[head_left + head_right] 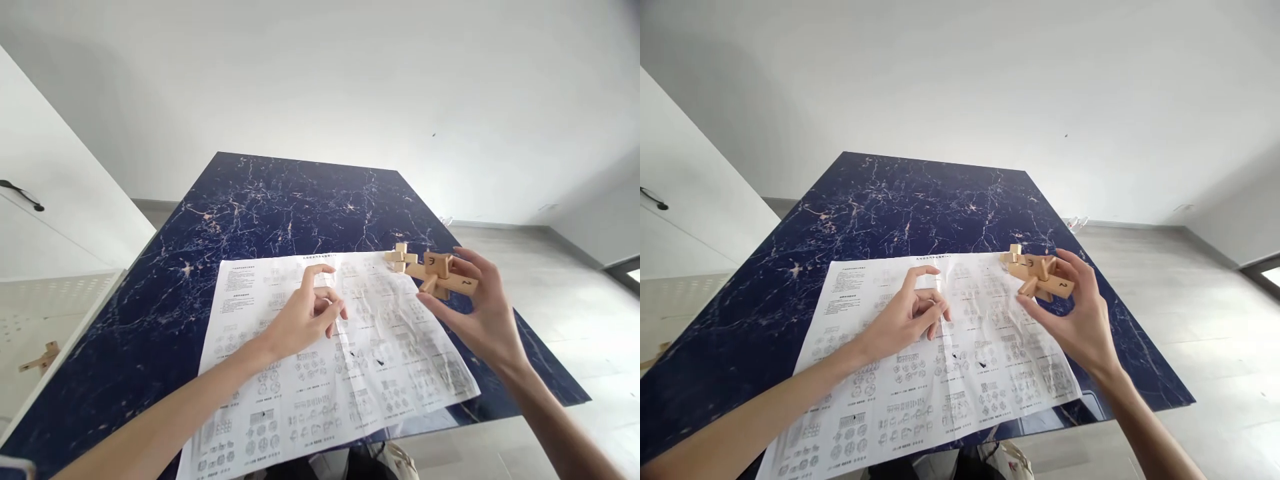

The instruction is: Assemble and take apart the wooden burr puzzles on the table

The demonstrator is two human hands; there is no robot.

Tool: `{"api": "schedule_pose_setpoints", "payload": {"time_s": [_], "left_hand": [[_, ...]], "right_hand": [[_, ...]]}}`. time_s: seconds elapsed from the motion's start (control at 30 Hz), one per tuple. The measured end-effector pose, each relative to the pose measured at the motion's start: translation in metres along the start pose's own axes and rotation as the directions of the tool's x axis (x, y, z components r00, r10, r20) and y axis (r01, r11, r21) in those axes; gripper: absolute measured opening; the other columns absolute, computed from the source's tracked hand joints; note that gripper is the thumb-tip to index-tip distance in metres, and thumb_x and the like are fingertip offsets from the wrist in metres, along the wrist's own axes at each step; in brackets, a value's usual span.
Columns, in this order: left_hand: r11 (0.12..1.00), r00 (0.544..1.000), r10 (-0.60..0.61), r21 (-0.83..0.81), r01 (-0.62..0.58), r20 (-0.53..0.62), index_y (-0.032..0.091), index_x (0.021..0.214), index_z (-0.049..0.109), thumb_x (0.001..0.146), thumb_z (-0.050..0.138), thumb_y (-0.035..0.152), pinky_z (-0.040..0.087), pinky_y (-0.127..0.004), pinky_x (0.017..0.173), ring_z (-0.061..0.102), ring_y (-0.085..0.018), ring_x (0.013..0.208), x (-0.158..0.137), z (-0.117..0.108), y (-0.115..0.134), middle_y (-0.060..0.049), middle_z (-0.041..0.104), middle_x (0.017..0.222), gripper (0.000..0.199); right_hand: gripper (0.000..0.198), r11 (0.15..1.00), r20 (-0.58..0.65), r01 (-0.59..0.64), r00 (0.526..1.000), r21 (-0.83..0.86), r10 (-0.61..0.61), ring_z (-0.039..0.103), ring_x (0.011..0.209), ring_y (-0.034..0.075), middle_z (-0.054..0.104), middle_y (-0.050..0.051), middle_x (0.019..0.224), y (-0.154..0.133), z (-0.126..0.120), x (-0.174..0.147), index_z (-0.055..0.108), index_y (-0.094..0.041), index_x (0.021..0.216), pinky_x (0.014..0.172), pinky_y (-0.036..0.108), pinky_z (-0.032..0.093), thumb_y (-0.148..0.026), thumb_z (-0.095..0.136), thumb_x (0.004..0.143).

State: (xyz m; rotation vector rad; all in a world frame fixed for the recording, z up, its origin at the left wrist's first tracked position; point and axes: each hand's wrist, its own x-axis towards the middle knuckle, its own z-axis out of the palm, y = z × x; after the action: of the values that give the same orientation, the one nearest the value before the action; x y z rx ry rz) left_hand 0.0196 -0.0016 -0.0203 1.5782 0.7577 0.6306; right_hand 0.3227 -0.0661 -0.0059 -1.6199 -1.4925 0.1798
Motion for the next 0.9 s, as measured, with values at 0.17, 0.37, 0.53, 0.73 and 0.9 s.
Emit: {"api": "schedule_pose_setpoints", "payload": {"time_s": [0.17,0.37,0.53,0.73,0.9], "left_hand": [[0.986,0.995,0.086,0.145,-0.078,-0.047,0.023,0.135,0.041,0.107,0.051,0.040,0.051,-0.030,0.061,0.060,-0.013,0.061,0.001,-0.006,0.004,-0.005,0.076,0.097,0.034],[0.911,0.991,0.100,0.409,-0.057,-0.084,0.022,0.131,0.053,0.108,0.049,0.046,0.057,-0.035,0.071,0.071,-0.020,0.077,-0.033,-0.036,0.013,-0.007,0.078,0.102,0.033],[0.692,0.893,0.272,0.718,0.078,-0.359,0.025,0.127,0.062,0.108,0.050,0.049,0.052,-0.052,0.109,0.064,-0.031,0.126,-0.111,-0.053,-0.001,-0.010,0.071,0.131,0.033],[0.567,0.840,0.315,0.797,0.207,-0.442,0.023,0.137,0.055,0.103,0.057,0.058,0.041,-0.062,0.120,0.048,-0.038,0.147,-0.151,-0.049,-0.032,-0.015,0.058,0.153,0.049],[0.522,0.843,0.316,0.822,0.227,-0.434,0.022,0.143,0.051,0.101,0.057,0.060,0.040,-0.062,0.121,0.045,-0.040,0.151,-0.146,-0.053,-0.043,-0.016,0.057,0.156,0.057]], "right_hand": [[0.096,0.965,-0.065,-0.226,0.973,-0.135,0.219,0.072,0.117,0.039,0.072,0.016,0.134,0.041,0.006,-0.004,0.055,-0.023,0.147,0.101,0.056,0.056,-0.070,0.087,0.070],[0.113,0.950,0.006,-0.297,0.954,-0.093,0.299,0.064,0.128,0.042,0.058,0.026,0.150,0.056,0.021,-0.013,0.036,-0.015,0.161,0.107,0.056,0.052,-0.075,0.079,0.076],[0.114,0.970,-0.037,-0.219,0.976,-0.109,0.216,0.049,0.145,0.049,0.041,0.027,0.163,0.041,0.013,-0.058,0.028,-0.016,0.166,0.115,0.065,0.045,-0.070,0.078,0.080],[0.042,0.994,0.078,0.091,0.993,-0.057,-0.087,0.063,0.132,0.036,0.066,0.014,0.139,-0.007,0.017,-0.103,0.057,-0.027,0.139,0.110,0.055,0.053,-0.045,0.062,0.101],[0.022,0.958,0.331,0.243,0.900,0.154,-0.282,0.067,0.125,0.029,0.070,0.011,0.132,-0.021,0.026,-0.104,0.065,-0.028,0.126,0.106,0.046,0.055,-0.031,0.053,0.107]]}}
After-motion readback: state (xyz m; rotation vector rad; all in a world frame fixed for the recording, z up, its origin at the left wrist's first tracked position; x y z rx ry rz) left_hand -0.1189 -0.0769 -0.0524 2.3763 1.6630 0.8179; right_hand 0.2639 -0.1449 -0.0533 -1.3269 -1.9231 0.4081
